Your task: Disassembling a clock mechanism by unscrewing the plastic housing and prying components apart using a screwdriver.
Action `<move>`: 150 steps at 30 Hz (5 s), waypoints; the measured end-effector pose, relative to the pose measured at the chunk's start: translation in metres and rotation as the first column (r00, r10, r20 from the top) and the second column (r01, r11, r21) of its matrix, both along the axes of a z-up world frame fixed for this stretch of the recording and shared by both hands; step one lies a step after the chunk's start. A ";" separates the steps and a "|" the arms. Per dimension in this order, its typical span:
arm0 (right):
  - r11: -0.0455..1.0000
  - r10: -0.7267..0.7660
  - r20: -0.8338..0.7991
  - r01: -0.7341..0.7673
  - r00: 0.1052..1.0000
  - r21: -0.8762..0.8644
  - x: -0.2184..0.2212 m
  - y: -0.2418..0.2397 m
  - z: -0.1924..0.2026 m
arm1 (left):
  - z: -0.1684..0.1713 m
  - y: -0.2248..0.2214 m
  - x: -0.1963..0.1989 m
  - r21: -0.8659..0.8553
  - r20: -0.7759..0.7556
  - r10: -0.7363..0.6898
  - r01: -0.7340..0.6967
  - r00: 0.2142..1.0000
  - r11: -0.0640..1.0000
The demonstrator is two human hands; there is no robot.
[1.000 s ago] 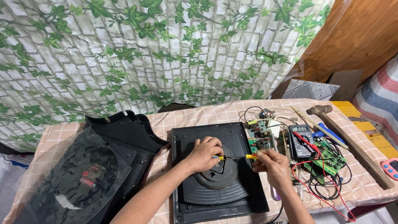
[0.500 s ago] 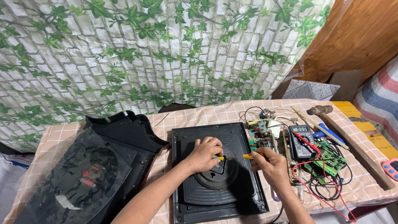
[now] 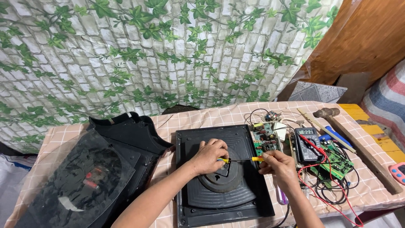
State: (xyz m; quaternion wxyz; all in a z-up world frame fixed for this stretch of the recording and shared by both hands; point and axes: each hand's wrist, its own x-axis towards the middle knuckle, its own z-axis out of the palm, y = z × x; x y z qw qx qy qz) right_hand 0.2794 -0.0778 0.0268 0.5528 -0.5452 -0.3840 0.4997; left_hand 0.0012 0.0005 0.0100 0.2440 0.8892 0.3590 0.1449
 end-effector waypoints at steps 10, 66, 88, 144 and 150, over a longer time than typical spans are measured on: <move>0.997 -0.020 -0.103 0.012 0.994 -0.075 0.014 0.003 -0.026 | -0.008 0.010 0.010 0.073 -0.017 -0.075 0.076 0.997 0.994; 0.916 -0.069 0.957 0.398 0.282 -0.052 0.019 -0.068 -0.092 | -0.046 -0.070 -0.111 -0.029 -0.267 0.675 -0.705 0.688 0.708; 0.922 -0.366 0.587 0.195 0.722 0.336 -0.001 -0.096 -0.095 | -0.095 -0.068 -0.100 -0.017 0.165 0.788 -0.797 0.593 0.603; 0.900 -0.303 0.560 0.038 0.771 0.435 -0.026 -0.079 0.012 | -0.119 -0.065 -0.076 -0.782 0.188 0.979 0.614 0.073 0.105; 0.904 -0.277 0.560 0.015 0.780 0.427 -0.040 -0.073 0.075 | -0.118 -0.069 -0.077 -0.735 0.199 0.974 0.673 0.106 0.077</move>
